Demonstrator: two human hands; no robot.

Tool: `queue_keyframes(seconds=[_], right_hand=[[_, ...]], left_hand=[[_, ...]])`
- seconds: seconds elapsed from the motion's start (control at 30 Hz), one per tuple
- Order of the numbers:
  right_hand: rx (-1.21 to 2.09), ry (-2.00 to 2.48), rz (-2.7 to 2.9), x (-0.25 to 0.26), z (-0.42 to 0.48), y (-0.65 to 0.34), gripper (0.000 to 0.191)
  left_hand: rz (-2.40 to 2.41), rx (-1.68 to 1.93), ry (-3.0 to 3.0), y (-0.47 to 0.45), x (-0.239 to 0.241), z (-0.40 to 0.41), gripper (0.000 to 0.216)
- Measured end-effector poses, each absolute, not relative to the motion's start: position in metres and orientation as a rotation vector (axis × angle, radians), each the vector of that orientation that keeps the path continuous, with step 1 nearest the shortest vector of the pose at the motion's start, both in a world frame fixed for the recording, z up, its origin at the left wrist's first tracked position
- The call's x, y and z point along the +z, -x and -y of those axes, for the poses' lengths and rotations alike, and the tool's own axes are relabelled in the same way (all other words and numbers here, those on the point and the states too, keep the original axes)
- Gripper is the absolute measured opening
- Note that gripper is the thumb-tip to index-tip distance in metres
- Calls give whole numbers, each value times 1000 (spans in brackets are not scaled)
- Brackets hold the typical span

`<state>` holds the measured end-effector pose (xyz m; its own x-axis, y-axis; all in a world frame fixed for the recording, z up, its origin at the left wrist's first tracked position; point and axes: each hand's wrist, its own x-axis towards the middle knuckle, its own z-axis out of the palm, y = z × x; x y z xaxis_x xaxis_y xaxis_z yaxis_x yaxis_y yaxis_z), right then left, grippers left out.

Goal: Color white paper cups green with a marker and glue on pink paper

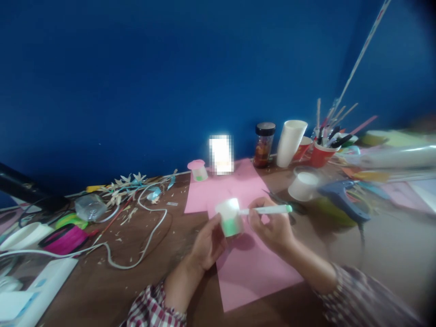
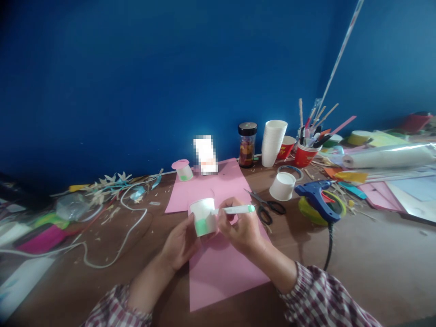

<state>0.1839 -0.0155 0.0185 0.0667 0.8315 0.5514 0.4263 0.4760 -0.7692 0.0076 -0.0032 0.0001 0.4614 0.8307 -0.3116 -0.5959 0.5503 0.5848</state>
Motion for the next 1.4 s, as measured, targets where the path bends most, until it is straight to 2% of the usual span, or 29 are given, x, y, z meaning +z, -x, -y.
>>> queue_keyframes(seconds=[1.4], right_hand=[[304,1064,1593,20,20,-178,4]], left_hand=[[-601,926,-476,-9,0,4,36]])
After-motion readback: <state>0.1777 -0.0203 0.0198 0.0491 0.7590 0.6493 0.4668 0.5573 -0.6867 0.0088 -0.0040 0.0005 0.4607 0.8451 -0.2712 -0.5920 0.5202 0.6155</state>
